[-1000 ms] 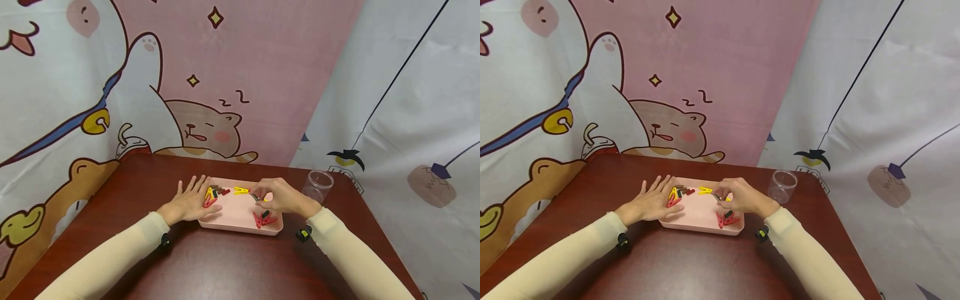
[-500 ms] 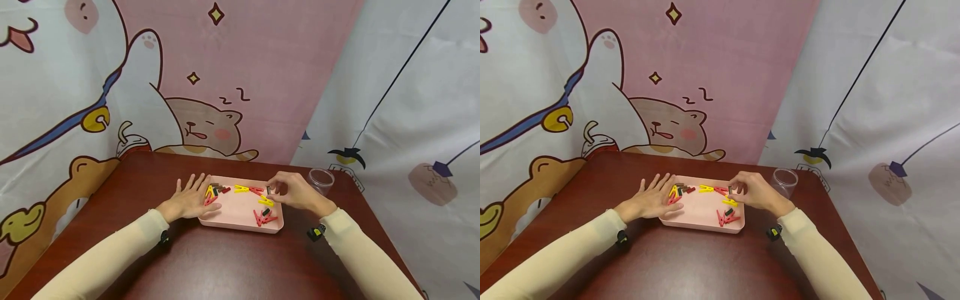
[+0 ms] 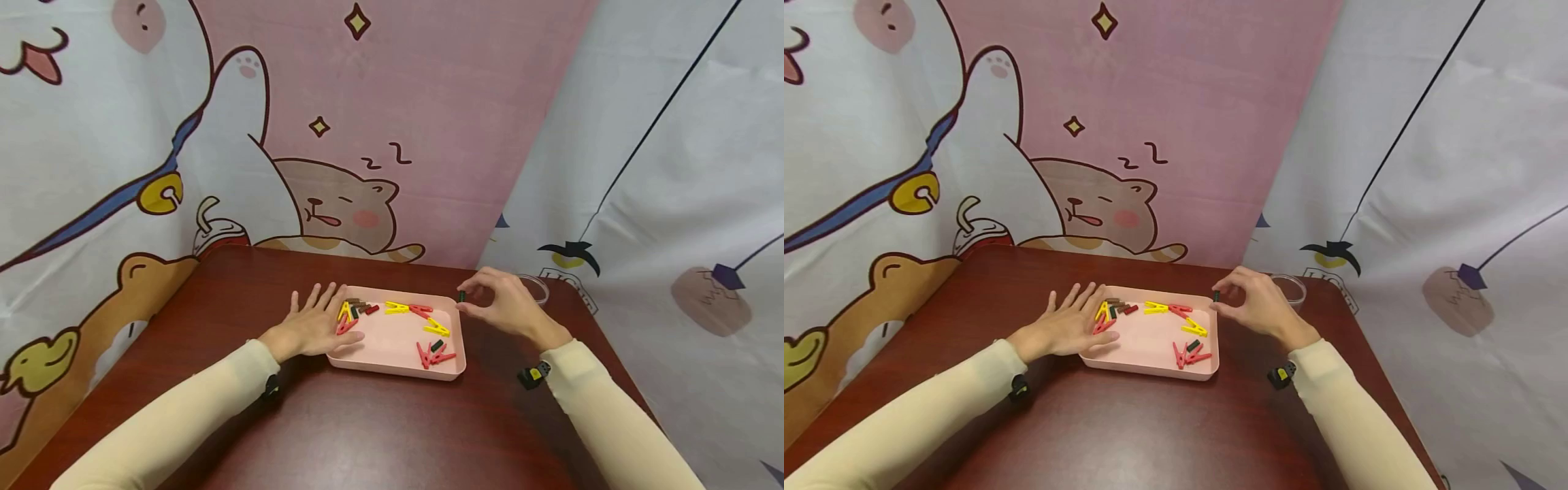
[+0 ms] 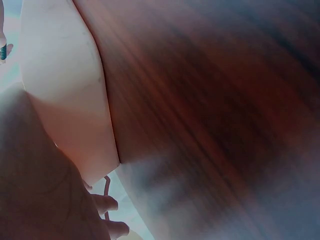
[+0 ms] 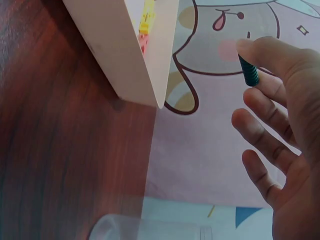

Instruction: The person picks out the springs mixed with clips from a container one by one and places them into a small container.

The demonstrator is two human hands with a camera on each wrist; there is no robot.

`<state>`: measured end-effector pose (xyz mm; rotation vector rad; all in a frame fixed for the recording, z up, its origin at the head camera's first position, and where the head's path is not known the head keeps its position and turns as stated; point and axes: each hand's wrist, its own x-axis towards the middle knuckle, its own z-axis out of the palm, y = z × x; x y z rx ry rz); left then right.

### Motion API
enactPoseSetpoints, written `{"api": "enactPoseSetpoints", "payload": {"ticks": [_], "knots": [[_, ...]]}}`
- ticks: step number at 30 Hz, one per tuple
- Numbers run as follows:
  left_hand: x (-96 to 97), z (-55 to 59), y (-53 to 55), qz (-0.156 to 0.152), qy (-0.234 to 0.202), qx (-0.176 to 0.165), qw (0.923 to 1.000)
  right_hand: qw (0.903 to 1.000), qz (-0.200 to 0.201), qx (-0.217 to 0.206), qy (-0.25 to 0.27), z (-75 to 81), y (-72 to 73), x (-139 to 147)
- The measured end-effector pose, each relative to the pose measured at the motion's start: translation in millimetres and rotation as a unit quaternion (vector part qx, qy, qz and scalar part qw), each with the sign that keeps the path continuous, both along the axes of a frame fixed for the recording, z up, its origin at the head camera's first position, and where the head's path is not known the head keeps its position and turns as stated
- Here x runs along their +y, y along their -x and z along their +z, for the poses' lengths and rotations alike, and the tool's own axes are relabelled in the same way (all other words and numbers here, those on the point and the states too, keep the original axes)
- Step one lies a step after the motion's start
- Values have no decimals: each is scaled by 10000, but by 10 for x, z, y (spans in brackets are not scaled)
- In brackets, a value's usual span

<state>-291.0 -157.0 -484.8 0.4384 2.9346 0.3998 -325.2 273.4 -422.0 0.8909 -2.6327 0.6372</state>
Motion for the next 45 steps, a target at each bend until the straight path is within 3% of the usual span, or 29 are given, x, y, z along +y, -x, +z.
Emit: {"api": "enactPoseSetpoints", "payload": {"ticks": [11,16,25,38,45], "knots": [[11,-4,-12,31,27,-18,10000,9967,-724,316,169,37,62,258],[18,3,-11,36,39,-19,10000,9946,-833,514,345,30,111,402],[16,13,-3,53,38,12,10000,9927,-914,408,670,13,189,608],[15,17,-15,71,29,1,10000,9856,-1492,567,563,-1,211,857],[2,4,-16,78,14,17,10000,9834,-1700,364,522,-15,248,1005]]}}
